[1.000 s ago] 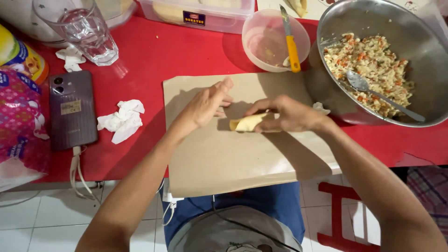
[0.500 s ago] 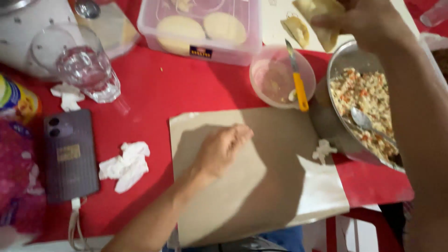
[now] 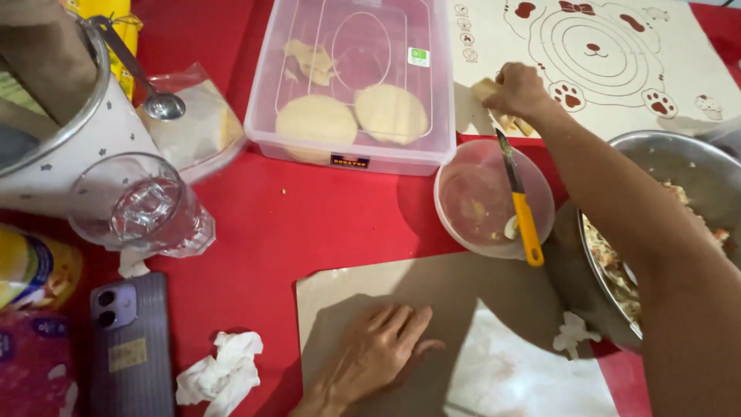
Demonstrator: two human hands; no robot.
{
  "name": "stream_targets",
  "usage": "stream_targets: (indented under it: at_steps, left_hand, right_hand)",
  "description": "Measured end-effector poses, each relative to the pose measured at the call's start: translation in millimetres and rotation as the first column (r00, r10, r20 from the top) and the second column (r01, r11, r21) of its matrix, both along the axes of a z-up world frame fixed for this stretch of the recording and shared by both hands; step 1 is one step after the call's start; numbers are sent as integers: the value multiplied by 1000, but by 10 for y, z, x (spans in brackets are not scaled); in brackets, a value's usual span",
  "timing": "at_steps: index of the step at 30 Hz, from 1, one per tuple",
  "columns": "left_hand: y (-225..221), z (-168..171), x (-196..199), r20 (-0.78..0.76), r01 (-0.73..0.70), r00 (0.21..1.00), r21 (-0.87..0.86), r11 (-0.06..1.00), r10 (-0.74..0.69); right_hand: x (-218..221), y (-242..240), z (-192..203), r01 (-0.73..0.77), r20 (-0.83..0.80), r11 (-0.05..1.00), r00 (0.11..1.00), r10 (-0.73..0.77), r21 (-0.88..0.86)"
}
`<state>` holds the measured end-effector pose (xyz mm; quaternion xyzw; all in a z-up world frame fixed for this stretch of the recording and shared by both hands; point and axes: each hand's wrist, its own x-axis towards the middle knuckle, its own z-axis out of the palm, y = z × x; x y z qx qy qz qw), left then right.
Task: Filling circular dough pieces with a savory mixture and folding them into half-moon shapes, then crimping the edges.
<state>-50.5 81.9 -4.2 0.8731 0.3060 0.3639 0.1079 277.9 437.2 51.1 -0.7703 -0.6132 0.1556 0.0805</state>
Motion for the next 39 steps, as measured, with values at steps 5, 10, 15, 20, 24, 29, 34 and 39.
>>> stream_targets:
  at_steps: [5, 10, 15, 20, 24, 29, 34, 39]
  left_hand:
    - [35, 31, 1, 19, 9, 1000, 15, 1000, -9]
    - [22, -4, -3, -22, -19, 1000, 47, 999, 20]
    - [28, 127, -4, 116, -43, 992, -58, 997, 50]
    - [0, 269, 70, 105, -73, 986, -432, 899, 130]
    - [153, 484, 88, 11, -90, 994, -431, 898, 105]
    - [1021, 447, -13, 11, -321, 947, -58, 945, 322]
    - [1514, 621, -44, -3, -550, 835, -72, 832, 551]
    - [2037, 322, -60, 76, -702, 712, 88, 706, 698]
  right_hand:
    - [102, 148, -227, -77, 217, 993, 971, 96, -92]
    - [-31, -36, 91, -120, 293, 986, 944, 148, -112]
    - [-161, -193, 350, -167, 239, 985, 959, 153, 40]
    - [-683, -685, 664, -177, -171, 981, 972, 162, -77]
    - [-857, -799, 539, -299, -171, 942, 947, 272, -152]
    - [-633, -471, 29, -177, -115, 984, 979, 171, -39]
    - [-699, -592, 412, -64, -281, 998, 958, 61, 1]
    - [-776, -655, 671, -34, -582, 993, 808, 95, 115]
